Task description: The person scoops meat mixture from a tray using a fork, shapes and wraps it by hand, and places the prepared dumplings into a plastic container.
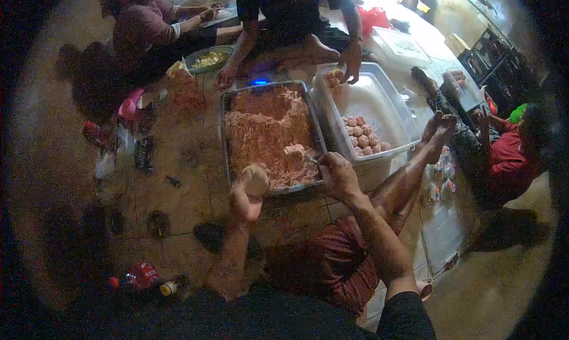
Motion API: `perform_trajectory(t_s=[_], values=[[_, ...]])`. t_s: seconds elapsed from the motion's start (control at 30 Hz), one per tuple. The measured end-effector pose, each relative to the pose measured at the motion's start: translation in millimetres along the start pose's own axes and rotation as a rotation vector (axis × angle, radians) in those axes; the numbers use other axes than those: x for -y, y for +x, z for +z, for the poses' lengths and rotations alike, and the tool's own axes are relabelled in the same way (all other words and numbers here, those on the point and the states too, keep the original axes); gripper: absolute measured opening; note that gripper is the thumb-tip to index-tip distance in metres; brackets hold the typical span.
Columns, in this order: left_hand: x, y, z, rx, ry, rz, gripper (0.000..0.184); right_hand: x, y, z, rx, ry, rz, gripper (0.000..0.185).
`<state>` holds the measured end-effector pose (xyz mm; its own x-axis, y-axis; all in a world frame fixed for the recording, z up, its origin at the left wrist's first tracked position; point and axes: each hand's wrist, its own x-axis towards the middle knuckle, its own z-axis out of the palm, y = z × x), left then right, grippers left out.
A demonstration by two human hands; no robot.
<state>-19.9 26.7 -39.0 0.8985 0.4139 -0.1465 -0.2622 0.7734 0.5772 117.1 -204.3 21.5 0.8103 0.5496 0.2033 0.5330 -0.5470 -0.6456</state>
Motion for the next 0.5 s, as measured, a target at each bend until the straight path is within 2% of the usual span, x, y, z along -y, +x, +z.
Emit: perform_trajectory(t_s=[0.17,0.23,0.27,0.37,0.43,0.5], values=[[-8.1,20.2,7.5,-0.048,-0.122,-0.031,0.054,14.4,-1.4,-5.3,-0.095,0.137,-0.062,0.01],[-9.7,22.9,-1.6,-0.072,-0.122,-0.024,0.056,23.5,-1.2,-6.0,-0.128,0.235,-0.067,0.022],[-14.7,20.9,0.1,-0.065,-0.199,-0.073,0.058,21.2,0.0,-1.7,-0.127,0.236,-0.069,0.022],[-24.1,12.4,2.4,-0.046,-0.276,-0.096,0.061,0.7,-1.5,24.2,-0.076,0.397,0.0,0.011],[-27.7,14.5,-1.6,-0.024,-0.282,-0.067,0.063,-17.6,-4.5,40.7,-0.075,0.098,-0.104,0.01],[-29.5,14.2,-9.4,0.048,-0.336,-0.067,0.067,-8.3,-2.3,41.3,-0.066,0.301,-0.076,0.008]])
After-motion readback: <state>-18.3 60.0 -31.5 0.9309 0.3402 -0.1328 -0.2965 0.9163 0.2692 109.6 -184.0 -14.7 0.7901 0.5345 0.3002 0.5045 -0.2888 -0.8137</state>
